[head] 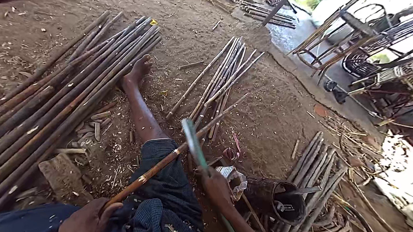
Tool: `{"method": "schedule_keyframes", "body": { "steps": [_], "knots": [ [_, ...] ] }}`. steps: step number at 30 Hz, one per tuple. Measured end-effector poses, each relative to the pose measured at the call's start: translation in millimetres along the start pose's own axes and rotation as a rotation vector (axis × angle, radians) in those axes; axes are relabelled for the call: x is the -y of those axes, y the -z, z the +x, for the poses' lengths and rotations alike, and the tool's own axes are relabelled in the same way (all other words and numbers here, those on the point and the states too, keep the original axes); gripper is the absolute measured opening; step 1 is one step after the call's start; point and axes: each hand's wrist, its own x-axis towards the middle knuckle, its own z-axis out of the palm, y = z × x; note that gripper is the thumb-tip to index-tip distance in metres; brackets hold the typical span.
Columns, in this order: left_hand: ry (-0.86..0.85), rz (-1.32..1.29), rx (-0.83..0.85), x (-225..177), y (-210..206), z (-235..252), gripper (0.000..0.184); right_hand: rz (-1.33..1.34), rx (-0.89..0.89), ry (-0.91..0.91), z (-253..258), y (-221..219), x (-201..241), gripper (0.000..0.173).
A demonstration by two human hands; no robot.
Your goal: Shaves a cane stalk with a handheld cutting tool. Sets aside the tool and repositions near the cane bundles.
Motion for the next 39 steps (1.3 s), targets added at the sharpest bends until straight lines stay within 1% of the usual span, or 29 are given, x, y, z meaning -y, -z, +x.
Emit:
{"method": "schedule_keyframes", "body": {
  "steps": [1, 2, 3, 5, 6, 7, 9, 10, 11, 13, 14, 15, 17, 18, 20, 21, 22, 24, 25, 26, 28, 29, 30, 32, 33, 34, 36, 37, 39],
  "knots": [
    [0.003, 0.003, -0.001, 4.6, -1.8, 0.4, 0.082, -0.102, 0.123, 0.086, -13.3, -5.0, 7.5, 0.058],
    [0.002, -0.006, 0.01, 9.7, -4.0, 0.7, 0.081, -0.169, 0.199, 0.134, -23.2, -6.9, 11.1, 0.059],
    [-0.004, -0.029, 0.039, 14.9, -3.8, 4.1, 0.079, -0.129, 0.187, 0.109, -22.4, -4.3, 10.1, 0.058],
    [0.007, -0.072, 0.104, 22.3, -2.6, 15.2, 0.074, 0.111, -0.032, -0.042, 4.7, 3.6, -6.6, 0.053],
    [0.023, -0.087, 0.129, 23.6, -4.4, 16.8, 0.069, 0.204, -0.136, -0.08, 14.0, 2.2, -15.1, 0.052],
    [0.045, -0.101, 0.148, 23.8, -3.6, 18.3, 0.063, 0.215, -0.157, -0.073, 13.6, -1.9, -15.8, 0.052],
    [0.102, -0.134, 0.205, 23.6, 4.0, 20.6, 0.05, 0.112, -0.011, 0.025, -4.8, -11.7, -9.7, 0.05],
    [0.127, -0.16, 0.221, 22.7, 5.8, 19.4, 0.044, 0.122, 0.055, 0.025, -9.4, -10.1, -11.7, 0.05],
    [0.126, -0.165, 0.219, 22.1, 5.9, 20.4, 0.042, 0.14, 0.057, -0.008, -7.4, -1.9, -13.3, 0.049],
    [0.1, -0.153, 0.193, 19.8, 2.9, 25.5, 0.04, 0.241, -0.058, -0.082, 7.8, 8.8, -15.9, 0.049],
    [0.098, -0.148, 0.184, 18.1, 1.3, 24.7, 0.039, 0.285, -0.084, -0.073, 7.7, 4.3, -16.5, 0.049],
    [0.081, -0.14, 0.16, 17.8, 0.8, 24.8, 0.04, 0.211, -0.032, -0.022, 0.5, -1.5, -14.1, 0.052],
    [0.038, -0.159, 0.129, 19.9, 3.7, 27.4, 0.041, -0.067, 0.124, 0.138, -17.7, -9.4, -4.7, 0.056],
    [0.028, -0.165, 0.131, 21.0, 4.9, 27.4, 0.041, -0.084, 0.129, 0.142, -20.1, -7.8, -2.7, 0.057],
    [0.017, -0.176, 0.148, 21.5, 7.2, 28.8, 0.038, 0.134, -0.008, 0.001, -3.9, 0.4, -9.9, 0.055],
    [0.027, -0.182, 0.164, 21.2, 6.5, 29.0, 0.035, 0.242, -0.107, -0.041, 5.7, -1.2, -16.9, 0.054],
    [0.042, -0.188, 0.19, 21.7, 6.6, 29.7, 0.033, 0.263, -0.151, -0.042, 8.6, -5.9, -19.7, 0.054],
    [0.086, -0.227, 0.279, 25.4, 12.9, 32.8, 0.032, 0.13, -0.042, 0.058, -4.3, -15.5, -15.2, 0.048],
    [0.102, -0.252, 0.313, 28.0, 14.2, 30.9, 0.033, 0.113, 0.04, 0.054, -9.3, -14.1, -15.8, 0.048],
    [0.106, -0.259, 0.321, 28.6, 14.3, 30.8, 0.034, 0.123, 0.052, 0.034, -7.6, -8.4, -18.1, 0.049],
    [0.111, -0.238, 0.315, 23.7, 14.3, 37.2, 0.034, 0.242, -0.071, -0.023, 7.8, 0.3, -22.2, 0.052],
    [0.124, -0.232, 0.32, 20.5, 13.1, 37.0, 0.034, 0.293, -0.097, -0.038, 8.7, -2.2, -22.7, 0.053],
    [0.136, -0.231, 0.326, 18.7, 12.9, 36.8, 0.033, 0.241, -0.058, -0.01, 2.4, -6.5, -19.2, 0.053],
    [0.133, -0.253, 0.335, 18.7, 14.5, 39.4, 0.029, -0.015, 0.089, 0.113, -14.3, -15.8, -6.1, 0.05],
    [0.121, -0.279, 0.336, 18.7, 14.2, 40.1, 0.028, -0.05, 0.111, 0.116, -16.2, -15.0, -4.3, 0.05],
    [0.1, -0.298, 0.327, 19.3, 13.8, 41.1, 0.026, 0.041, 0.064, 0.072, -11.0, -11.1, -7.2, 0.051],
    [0.091, -0.338, 0.333, 21.9, 12.8, 42.7, 0.026, 0.26, -0.092, -0.041, 9.2, -7.4, -19.9, 0.058],
    [0.099, -0.357, 0.348, 23.5, 12.3, 42.2, 0.027, 0.276, -0.124, -0.05, 10.5, -9.3, -20.8, 0.058],
    [0.113, -0.421, 0.373, 26.4, 14.9, 42.2, 0.029, 0.148, -0.017, 0.04, -2.2, -15.4, -14.4, 0.052]
  ]
}}
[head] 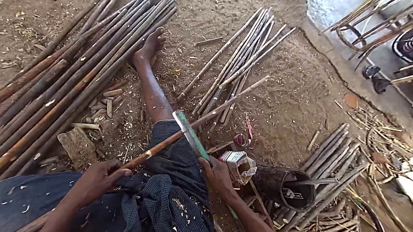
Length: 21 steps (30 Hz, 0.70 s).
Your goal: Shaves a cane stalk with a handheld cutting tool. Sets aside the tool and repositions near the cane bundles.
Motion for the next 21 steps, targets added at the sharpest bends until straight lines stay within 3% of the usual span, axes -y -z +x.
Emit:
{"method": "schedule_keyframes", "body": {
  "steps": [2, 5, 9, 13, 16, 20, 21],
  "knots": [
    [-0.007, -0.078, 0.024, 0.7, -0.4, -2.4, 0.026, -0.012, 0.076, -0.016, -4.1, 7.4, -2.7, 0.05],
    [0.019, -0.069, 0.047, -6.1, 0.3, 5.2, 0.025, 0.159, -0.087, -0.079, 10.9, 14.2, -8.9, 0.054],
    [0.032, -0.103, 0.123, -7.9, 6.6, 8.4, 0.027, -0.186, 0.124, 0.072, -11.6, -1.8, 5.6, 0.051],
    [0.014, -0.16, 0.167, -5.9, 8.9, 10.1, 0.032, 0.1, -0.086, -0.06, 8.3, 2.8, -5.3, 0.061],
    [0.022, -0.221, 0.203, -6.3, 13.1, 8.4, 0.034, -0.205, 0.162, 0.071, -15.5, -2.7, 14.0, 0.052],
    [0.023, -0.28, 0.236, -10.5, 13.7, 11.7, 0.037, 0.068, -0.064, -0.096, 9.6, 14.3, -1.6, 0.063],
    [0.024, -0.295, 0.255, -10.0, 14.6, 12.3, 0.038, 0.031, -0.03, -0.058, 7.2, 11.6, 2.4, 0.061]
  ]
}}
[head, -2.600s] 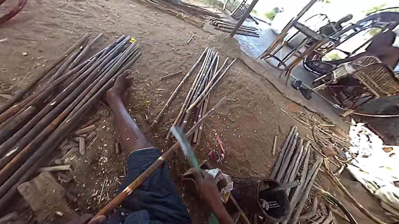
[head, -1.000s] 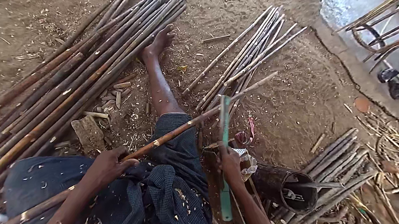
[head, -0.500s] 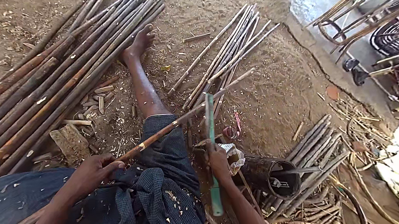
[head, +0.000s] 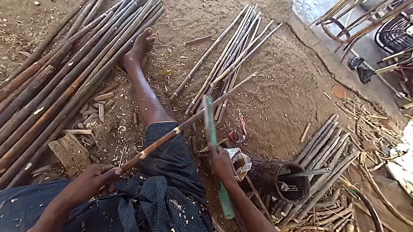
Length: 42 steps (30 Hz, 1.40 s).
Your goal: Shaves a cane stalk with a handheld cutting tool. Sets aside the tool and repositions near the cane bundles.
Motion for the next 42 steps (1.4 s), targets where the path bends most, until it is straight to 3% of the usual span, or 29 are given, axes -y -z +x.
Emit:
{"method": "schedule_keyframes", "body": {
  "steps": [3, 6, 8, 9, 12, 15, 20, 22, 26, 30, 34, 36, 39, 42],
  "knots": [
    [-0.005, 0.001, -0.007, 1.0, 1.4, -3.2, 0.04, -0.312, 0.288, 0.186, -31.4, -11.0, 26.3, 0.056],
    [-0.078, 0.415, -0.21, -14.3, -6.2, 7.3, 0.033, -0.002, 0.076, 0.116, -25.7, 2.5, 28.9, 0.05],
    [-0.088, 0.645, -0.337, -39.6, -37.4, 26.4, 0.06, 0.223, -0.054, 0.054, -22.6, 5.9, 22.7, 0.049],
    [-0.105, 0.707, -0.404, -53.9, -54.4, 41.7, 0.064, 0.307, -0.078, 0.04, -24.2, 4.1, 23.6, 0.049],
    [-0.161, 0.836, -0.573, -81.7, -80.0, 86.6, 0.049, 0.398, -0.032, 0.071, -43.5, -5.4, 23.0, 0.049],
    [-0.171, 0.855, -0.579, -102.1, -60.5, 111.6, 0.026, 0.366, -0.003, 0.128, -71.5, -10.0, 4.0, 0.051],
    [-0.131, 0.903, -0.639, -133.9, 11.9, 151.9, 0.026, 0.378, 0.003, 0.104, -95.0, -31.3, -28.2, 0.052],
    [-0.177, 0.884, -0.653, -139.0, 30.2, 143.8, 0.027, 0.394, -0.007, 0.093, -98.3, -32.5, -24.1, 0.047],
    [-0.338, 0.821, -0.606, -110.0, -1.0, 60.3, 0.037, 0.384, -0.038, 0.133, -93.0, -4.3, -10.4, 0.044],
    [-0.266, 0.655, -0.542, -25.7, -48.8, -6.5, 0.038, 0.335, -0.138, 0.1, -52.6, 44.7, -2.4, 0.042],
    [-0.244, 0.642, -0.586, 13.5, -62.1, -18.0, 0.035, 0.285, -0.182, 0.022, -4.1, 37.7, -4.1, 0.057],
    [-0.241, 0.63, -0.594, 16.5, -61.2, -18.7, 0.035, 0.031, -0.021, 0.052, -11.2, 14.0, 7.2, 0.06],
    [-0.233, 0.615, -0.599, 15.7, -56.6, -17.7, 0.036, -0.286, 0.2, 0.201, -24.8, -11.3, 20.0, 0.045],
    [-0.256, 0.644, -0.613, 15.0, -58.8, -12.0, 0.043, -0.026, -0.007, 0.032, -12.8, -2.6, 6.7, 0.058]
  ]
}}
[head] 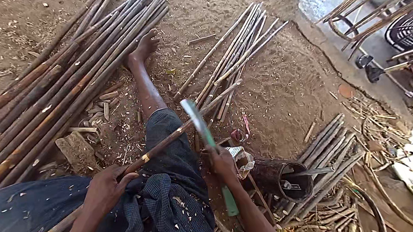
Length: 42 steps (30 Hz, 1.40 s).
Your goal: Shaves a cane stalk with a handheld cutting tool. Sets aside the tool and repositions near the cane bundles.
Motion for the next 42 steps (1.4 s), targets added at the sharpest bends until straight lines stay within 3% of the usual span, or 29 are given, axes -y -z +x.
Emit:
{"method": "schedule_keyframes", "body": {
  "steps": [2, 5, 9, 13, 17, 21, 25, 28, 29, 32, 33, 36, 40, 42],
  "knots": [
    [-0.021, 0.038, -0.032, -2.5, -5.1, 0.5, 0.049, 0.035, 0.0, -0.019, -4.2, -4.1, -0.2, 0.06],
    [-0.027, 0.061, -0.038, -2.9, -2.9, -0.2, 0.05, -0.275, 0.248, 0.152, -24.4, -10.4, 16.2, 0.05],
    [-0.024, 0.051, -0.047, -4.3, -5.1, 0.7, 0.052, 0.076, -0.017, -0.065, -1.2, 7.3, -5.2, 0.063],
    [0.062, 0.001, -0.045, -11.2, -0.5, -3.7, 0.049, -0.265, 0.289, 0.146, -21.2, -4.1, 21.4, 0.048],
    [0.156, -0.115, 0.045, -11.4, 5.0, 3.8, 0.034, 0.092, -0.063, -0.033, 1.9, 5.9, -6.6, 0.06],
    [0.215, -0.169, 0.109, -9.5, 6.8, 7.4, 0.028, -0.187, 0.199, 0.135, -18.3, -6.4, 2.1, 0.047],
    [0.25, -0.222, 0.191, -5.4, 7.9, 13.6, 0.021, 0.117, -0.058, -0.019, 1.7, 2.7, -8.5, 0.058],
    [0.265, -0.255, 0.212, -5.7, 12.3, 16.2, 0.017, -0.201, 0.165, 0.179, -14.5, -9.8, 4.6, 0.046],
    [0.265, -0.261, 0.213, -5.8, 12.5, 15.4, 0.016, -0.197, 0.19, 0.158, -14.5, -5.3, 5.8, 0.048],
    [0.274, -0.245, 0.227, -4.8, 11.0, 16.4, 0.018, 0.096, -0.007, -0.018, 5.0, 6.7, -7.6, 0.058],
    [0.293, -0.227, 0.243, -5.7, 11.1, 16.0, 0.019, 0.082, -0.015, -0.003, 3.8, 2.9, -6.7, 0.057],
    [0.315, -0.174, 0.268, -9.0, 14.4, 16.3, 0.024, -0.181, 0.18, 0.179, -12.8, -9.3, 2.8, 0.047],
    [0.325, -0.28, 0.31, -6.8, 15.7, 21.6, 0.026, 0.129, -0.011, -0.003, 8.0, 2.1, -7.7, 0.058],
    [0.332, -0.351, 0.381, -1.8, 20.6, 26.7, 0.031, -0.018, 0.083, 0.115, 0.5, -11.1, -0.4, 0.049]
  ]
}}
